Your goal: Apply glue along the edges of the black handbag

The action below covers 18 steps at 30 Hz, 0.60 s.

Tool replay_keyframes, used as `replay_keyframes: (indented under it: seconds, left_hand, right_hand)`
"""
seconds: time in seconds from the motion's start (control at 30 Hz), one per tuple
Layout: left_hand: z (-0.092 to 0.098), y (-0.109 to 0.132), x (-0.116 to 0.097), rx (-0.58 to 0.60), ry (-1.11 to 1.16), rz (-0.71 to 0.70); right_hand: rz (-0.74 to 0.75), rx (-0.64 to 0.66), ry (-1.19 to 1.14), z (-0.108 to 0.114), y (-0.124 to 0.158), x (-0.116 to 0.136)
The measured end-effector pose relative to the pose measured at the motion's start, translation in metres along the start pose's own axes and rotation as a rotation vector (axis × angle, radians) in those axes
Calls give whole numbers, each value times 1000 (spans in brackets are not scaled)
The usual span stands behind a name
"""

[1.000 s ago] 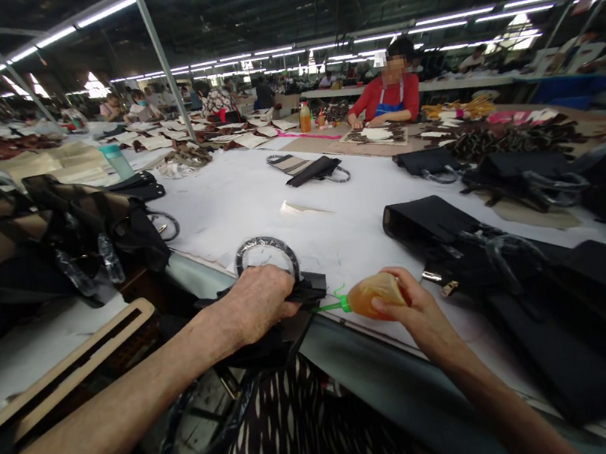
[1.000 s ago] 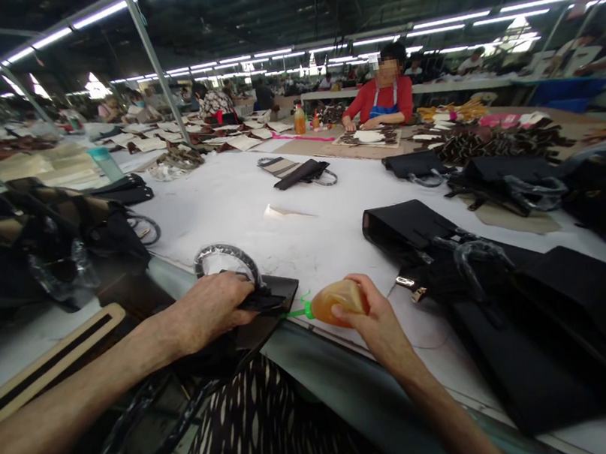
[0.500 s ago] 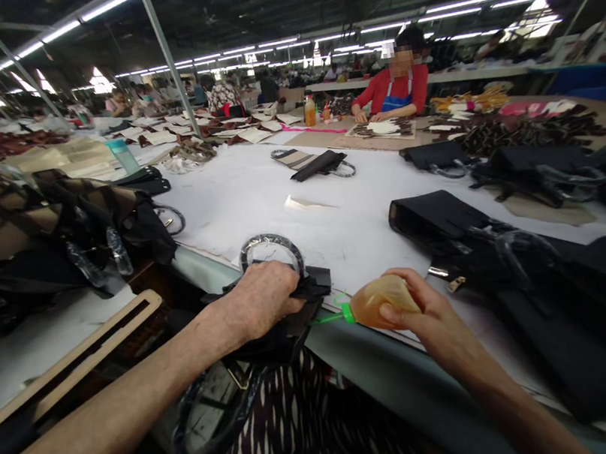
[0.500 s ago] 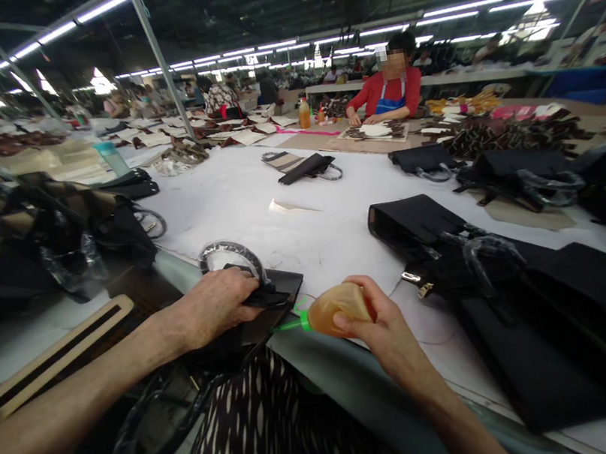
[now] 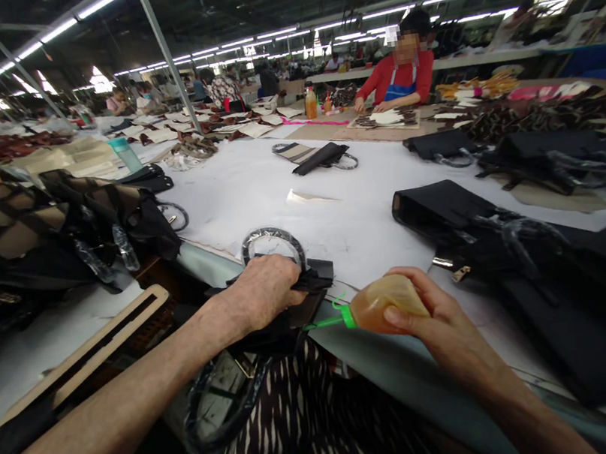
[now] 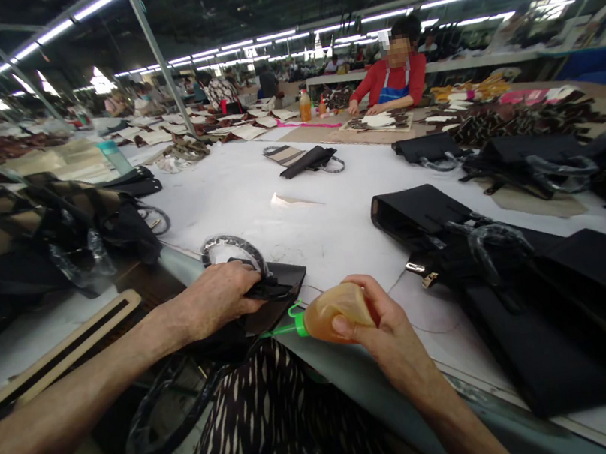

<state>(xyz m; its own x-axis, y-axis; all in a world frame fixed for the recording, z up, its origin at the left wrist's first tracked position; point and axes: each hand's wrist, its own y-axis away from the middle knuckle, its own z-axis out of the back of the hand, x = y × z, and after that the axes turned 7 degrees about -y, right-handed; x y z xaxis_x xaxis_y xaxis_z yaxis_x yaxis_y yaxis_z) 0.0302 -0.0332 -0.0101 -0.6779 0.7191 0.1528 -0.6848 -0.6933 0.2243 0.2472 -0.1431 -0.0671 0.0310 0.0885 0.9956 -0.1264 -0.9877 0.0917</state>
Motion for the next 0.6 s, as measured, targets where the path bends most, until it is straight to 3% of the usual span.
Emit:
replay_keyframes:
  seconds: [0.2,0.6]
  left_hand:
    - [4,0,-3,32,-11,24]
    - [-4,0,2,-16,-14,4]
  right_hand:
    - [1,-24,-24,-1,4,-3]
    - [-41,12,-162,-5,15,-15]
